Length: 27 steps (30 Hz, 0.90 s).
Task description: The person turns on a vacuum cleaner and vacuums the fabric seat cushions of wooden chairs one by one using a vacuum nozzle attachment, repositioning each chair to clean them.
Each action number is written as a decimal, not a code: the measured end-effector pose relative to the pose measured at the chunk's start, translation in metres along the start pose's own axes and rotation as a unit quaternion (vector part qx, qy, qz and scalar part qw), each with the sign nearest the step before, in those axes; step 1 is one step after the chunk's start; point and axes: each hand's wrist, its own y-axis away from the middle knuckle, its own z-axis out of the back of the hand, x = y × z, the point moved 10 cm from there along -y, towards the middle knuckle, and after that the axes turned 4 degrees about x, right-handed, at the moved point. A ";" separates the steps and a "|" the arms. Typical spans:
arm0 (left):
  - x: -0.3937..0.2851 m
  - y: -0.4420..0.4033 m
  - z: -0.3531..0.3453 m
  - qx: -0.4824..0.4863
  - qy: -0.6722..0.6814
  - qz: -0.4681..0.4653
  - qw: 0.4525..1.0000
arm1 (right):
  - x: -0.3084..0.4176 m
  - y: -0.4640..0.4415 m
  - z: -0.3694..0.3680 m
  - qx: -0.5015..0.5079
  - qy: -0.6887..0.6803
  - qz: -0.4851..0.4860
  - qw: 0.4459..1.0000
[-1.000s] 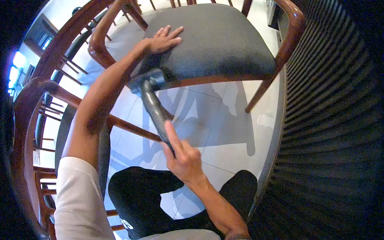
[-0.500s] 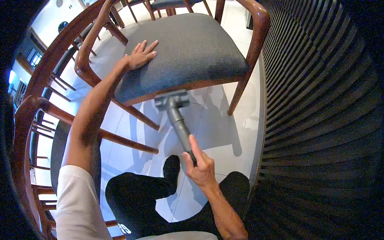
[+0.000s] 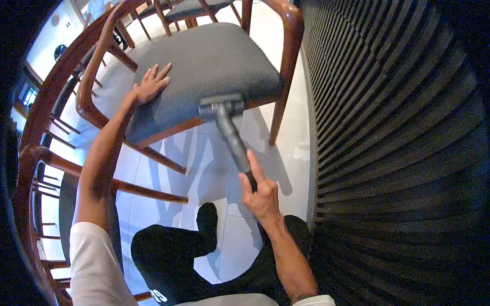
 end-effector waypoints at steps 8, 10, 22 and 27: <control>-0.004 0.010 0.005 -0.015 0.025 0.007 1.000 | -0.033 -0.008 0.064 -0.068 -0.008 -0.114 0.991; -0.004 0.010 0.010 -0.020 0.019 0.009 1.000 | -0.018 0.002 0.067 -0.120 0.089 0.046 0.988; -0.019 0.033 0.014 -0.092 0.020 0.035 0.995 | -0.027 0.025 0.057 -0.073 -0.150 -0.129 0.978; -0.032 0.051 0.023 -0.153 0.005 0.028 0.988 | 0.024 -0.055 0.062 -0.066 -0.062 -0.114 0.989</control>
